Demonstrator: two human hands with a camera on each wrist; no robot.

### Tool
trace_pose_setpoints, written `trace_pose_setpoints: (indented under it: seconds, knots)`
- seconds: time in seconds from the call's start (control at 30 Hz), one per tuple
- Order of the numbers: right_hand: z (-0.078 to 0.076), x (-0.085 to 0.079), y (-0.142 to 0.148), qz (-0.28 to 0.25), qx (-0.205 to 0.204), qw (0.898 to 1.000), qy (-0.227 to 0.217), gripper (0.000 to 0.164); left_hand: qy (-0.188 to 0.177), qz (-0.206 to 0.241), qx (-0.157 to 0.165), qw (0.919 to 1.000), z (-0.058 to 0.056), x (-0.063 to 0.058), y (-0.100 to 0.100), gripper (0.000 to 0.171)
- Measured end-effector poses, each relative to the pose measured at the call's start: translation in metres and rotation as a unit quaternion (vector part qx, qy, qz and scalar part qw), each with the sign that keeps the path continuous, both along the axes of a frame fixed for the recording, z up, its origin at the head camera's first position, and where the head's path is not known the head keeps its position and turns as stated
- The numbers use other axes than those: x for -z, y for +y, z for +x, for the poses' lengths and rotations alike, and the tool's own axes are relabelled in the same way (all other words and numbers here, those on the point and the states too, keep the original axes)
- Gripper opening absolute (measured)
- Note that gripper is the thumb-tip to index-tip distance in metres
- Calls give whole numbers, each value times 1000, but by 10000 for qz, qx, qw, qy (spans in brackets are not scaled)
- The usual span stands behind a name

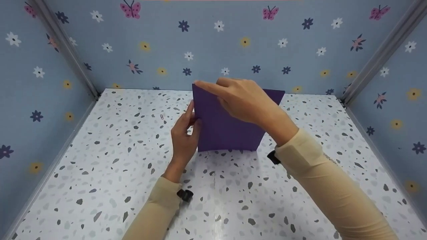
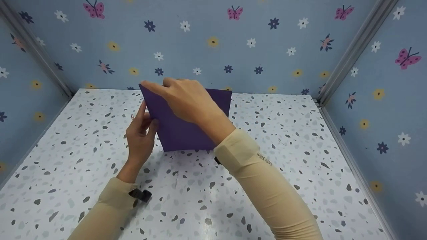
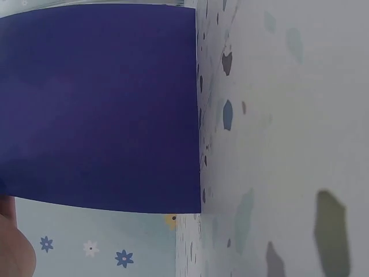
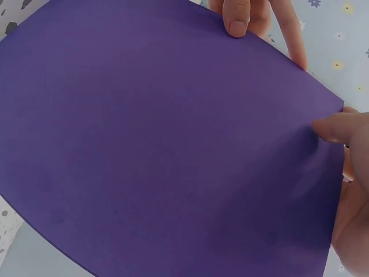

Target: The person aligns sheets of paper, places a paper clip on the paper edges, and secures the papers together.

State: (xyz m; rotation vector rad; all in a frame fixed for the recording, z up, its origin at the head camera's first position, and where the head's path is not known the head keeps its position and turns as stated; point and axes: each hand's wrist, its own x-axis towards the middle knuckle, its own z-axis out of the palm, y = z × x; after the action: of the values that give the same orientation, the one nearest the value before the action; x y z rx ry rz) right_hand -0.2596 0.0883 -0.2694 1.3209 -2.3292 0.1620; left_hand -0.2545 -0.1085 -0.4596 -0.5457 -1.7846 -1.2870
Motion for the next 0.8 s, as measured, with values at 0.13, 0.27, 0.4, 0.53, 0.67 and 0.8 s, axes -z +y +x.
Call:
trace_pose_setpoints:
  seconds: [0.13,0.27,0.4,0.53,0.67,0.8]
  knots:
    - [0,1,0,17,54,10000,35,58,38,-10,-32,10000,0,0,1,54]
    - [1,2,0,16,98,9999,29,61,67,-26,-46,10000,0,0,1,54]
    - [1,3,-2,42,117,9999,7,63,61,-80,-64,9999,0,0,0,55]
    - [0,4,-2,33,94,9999,39,63,78,-96,-61,9999,0,0,-2,57]
    - [1,3,-2,8,92,9999,48,62,76,-90,-45,9999,-1,1,-2,58]
    - [0,3,0,1,85,9999,56,64,98,-137,-111,9998,-2,1,-2,57]
